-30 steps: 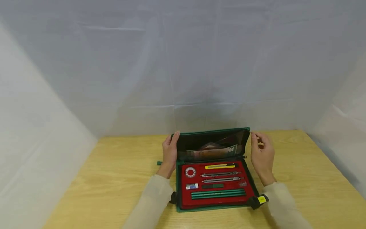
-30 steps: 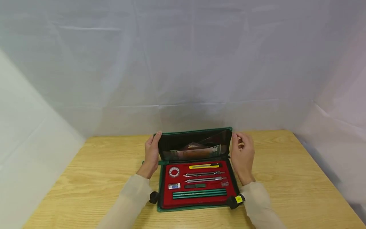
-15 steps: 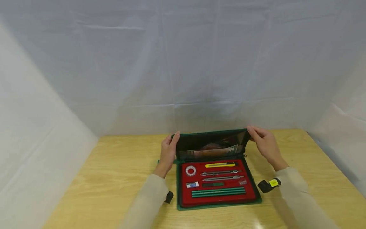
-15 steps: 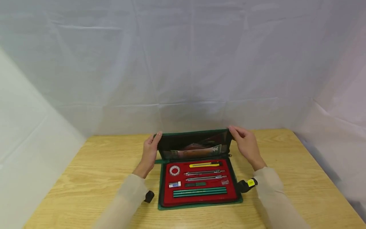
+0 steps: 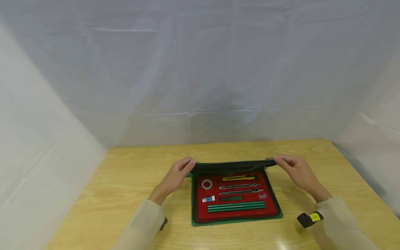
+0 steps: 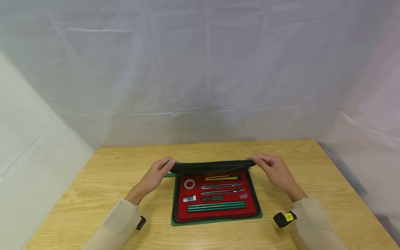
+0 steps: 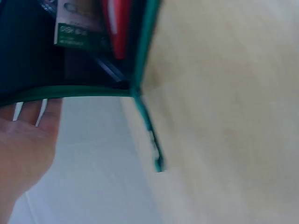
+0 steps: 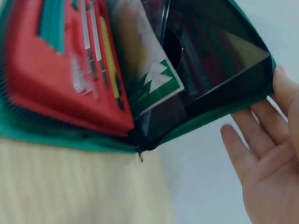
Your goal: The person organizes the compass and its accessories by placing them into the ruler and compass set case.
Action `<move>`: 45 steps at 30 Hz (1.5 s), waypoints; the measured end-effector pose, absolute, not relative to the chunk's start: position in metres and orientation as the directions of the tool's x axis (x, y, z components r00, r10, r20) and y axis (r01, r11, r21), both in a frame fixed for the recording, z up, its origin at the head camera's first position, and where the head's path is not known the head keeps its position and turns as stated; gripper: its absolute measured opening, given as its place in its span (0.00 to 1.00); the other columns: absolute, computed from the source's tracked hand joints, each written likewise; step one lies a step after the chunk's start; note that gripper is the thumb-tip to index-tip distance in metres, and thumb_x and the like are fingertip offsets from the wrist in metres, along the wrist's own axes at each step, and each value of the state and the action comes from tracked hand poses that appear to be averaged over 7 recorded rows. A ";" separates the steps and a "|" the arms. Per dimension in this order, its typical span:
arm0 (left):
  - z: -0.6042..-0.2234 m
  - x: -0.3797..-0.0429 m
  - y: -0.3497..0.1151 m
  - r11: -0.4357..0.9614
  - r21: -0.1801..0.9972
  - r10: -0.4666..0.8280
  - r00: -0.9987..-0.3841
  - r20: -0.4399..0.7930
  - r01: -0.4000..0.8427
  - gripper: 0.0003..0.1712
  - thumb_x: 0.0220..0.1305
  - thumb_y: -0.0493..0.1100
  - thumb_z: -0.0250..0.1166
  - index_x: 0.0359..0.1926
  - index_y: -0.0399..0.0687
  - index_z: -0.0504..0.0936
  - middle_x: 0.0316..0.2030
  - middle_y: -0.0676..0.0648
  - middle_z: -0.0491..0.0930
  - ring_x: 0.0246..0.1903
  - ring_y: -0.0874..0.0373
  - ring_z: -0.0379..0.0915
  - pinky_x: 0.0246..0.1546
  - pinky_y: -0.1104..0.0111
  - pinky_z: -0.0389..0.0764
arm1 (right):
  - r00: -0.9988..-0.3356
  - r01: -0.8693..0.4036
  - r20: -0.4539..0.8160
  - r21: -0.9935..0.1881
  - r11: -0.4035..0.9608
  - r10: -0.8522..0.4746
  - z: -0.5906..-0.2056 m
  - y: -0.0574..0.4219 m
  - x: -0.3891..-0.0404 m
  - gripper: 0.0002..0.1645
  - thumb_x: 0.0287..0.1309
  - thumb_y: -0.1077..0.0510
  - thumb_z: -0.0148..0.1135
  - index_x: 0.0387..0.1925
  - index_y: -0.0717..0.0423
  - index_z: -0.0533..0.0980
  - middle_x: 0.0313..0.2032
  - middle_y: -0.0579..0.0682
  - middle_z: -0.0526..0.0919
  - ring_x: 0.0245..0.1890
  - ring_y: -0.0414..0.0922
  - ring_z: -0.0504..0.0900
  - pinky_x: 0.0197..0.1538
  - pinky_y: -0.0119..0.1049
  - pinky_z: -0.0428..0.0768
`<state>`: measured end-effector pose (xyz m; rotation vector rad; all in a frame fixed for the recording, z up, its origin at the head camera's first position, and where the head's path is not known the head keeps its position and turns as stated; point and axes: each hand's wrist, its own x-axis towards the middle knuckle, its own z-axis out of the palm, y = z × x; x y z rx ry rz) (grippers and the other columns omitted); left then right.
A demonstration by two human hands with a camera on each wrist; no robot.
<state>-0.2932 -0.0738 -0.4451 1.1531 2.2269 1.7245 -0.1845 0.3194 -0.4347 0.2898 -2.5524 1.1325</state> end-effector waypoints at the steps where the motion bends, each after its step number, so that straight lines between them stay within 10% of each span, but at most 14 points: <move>1: -0.448 -0.292 -0.075 0.050 0.865 0.635 -0.684 0.358 0.499 0.17 0.76 0.43 0.45 0.46 0.41 0.79 0.40 0.47 0.78 0.45 0.51 0.73 0.51 0.56 0.73 | -0.920 -0.338 0.385 -0.678 0.653 -0.076 -0.437 0.320 -0.182 0.17 0.72 0.52 0.48 0.53 0.48 0.80 0.53 0.49 0.80 0.45 0.39 0.79 0.50 0.39 0.76; 5: -0.456 -0.284 -0.080 -0.012 0.897 0.731 -0.609 0.310 0.442 0.19 0.77 0.42 0.42 0.57 0.42 0.75 0.59 0.44 0.73 0.62 0.49 0.64 0.62 0.51 0.61 | -0.908 -0.410 0.384 -0.726 0.553 -0.169 -0.444 0.325 -0.172 0.15 0.72 0.59 0.47 0.51 0.50 0.79 0.53 0.50 0.79 0.32 0.31 0.77 0.43 0.28 0.75; 10: -0.464 -0.277 -0.088 0.000 0.914 0.802 -0.546 0.242 0.405 0.19 0.74 0.42 0.49 0.61 0.45 0.75 0.64 0.46 0.68 0.67 0.50 0.55 0.64 0.43 0.49 | -0.907 -0.417 0.343 -0.805 0.421 -0.243 -0.455 0.329 -0.160 0.16 0.70 0.64 0.49 0.53 0.56 0.78 0.57 0.57 0.76 0.53 0.39 0.76 0.50 0.30 0.76; 17: -0.473 -0.267 -0.099 0.142 0.837 0.872 -0.467 0.146 0.528 0.16 0.68 0.44 0.60 0.56 0.52 0.80 0.64 0.50 0.67 0.67 0.48 0.54 0.63 0.43 0.53 | -0.923 -0.371 0.251 -0.781 0.503 -0.291 -0.472 0.323 -0.145 0.13 0.64 0.61 0.59 0.49 0.48 0.80 0.55 0.50 0.78 0.57 0.36 0.73 0.55 0.35 0.73; 26: -0.456 -0.245 -0.071 0.462 0.518 0.797 -0.593 0.112 0.720 0.24 0.66 0.53 0.61 0.60 0.54 0.75 0.55 0.54 0.72 0.56 0.56 0.66 0.55 0.57 0.71 | -0.911 -0.403 0.300 -0.507 0.761 -0.283 -0.472 0.285 -0.154 0.14 0.59 0.42 0.62 0.45 0.41 0.79 0.49 0.40 0.75 0.52 0.43 0.72 0.51 0.49 0.75; 32: -0.456 -0.220 -0.040 0.615 0.313 0.739 -0.668 0.089 0.723 0.36 0.62 0.62 0.60 0.68 0.54 0.68 0.65 0.40 0.64 0.61 0.40 0.61 0.53 0.46 0.70 | -0.925 -0.380 0.177 -0.426 0.821 -0.336 -0.474 0.262 -0.151 0.36 0.62 0.36 0.54 0.61 0.55 0.72 0.65 0.52 0.66 0.65 0.56 0.61 0.60 0.55 0.66; 45: -0.464 -0.215 -0.020 0.691 0.159 0.704 -0.707 0.072 0.705 0.42 0.55 0.66 0.63 0.69 0.59 0.67 0.67 0.36 0.59 0.63 0.30 0.54 0.46 0.34 0.68 | -0.932 -0.362 0.161 -0.445 0.819 -0.324 -0.483 0.253 -0.147 0.38 0.61 0.39 0.57 0.65 0.59 0.68 0.68 0.55 0.61 0.68 0.60 0.56 0.62 0.57 0.62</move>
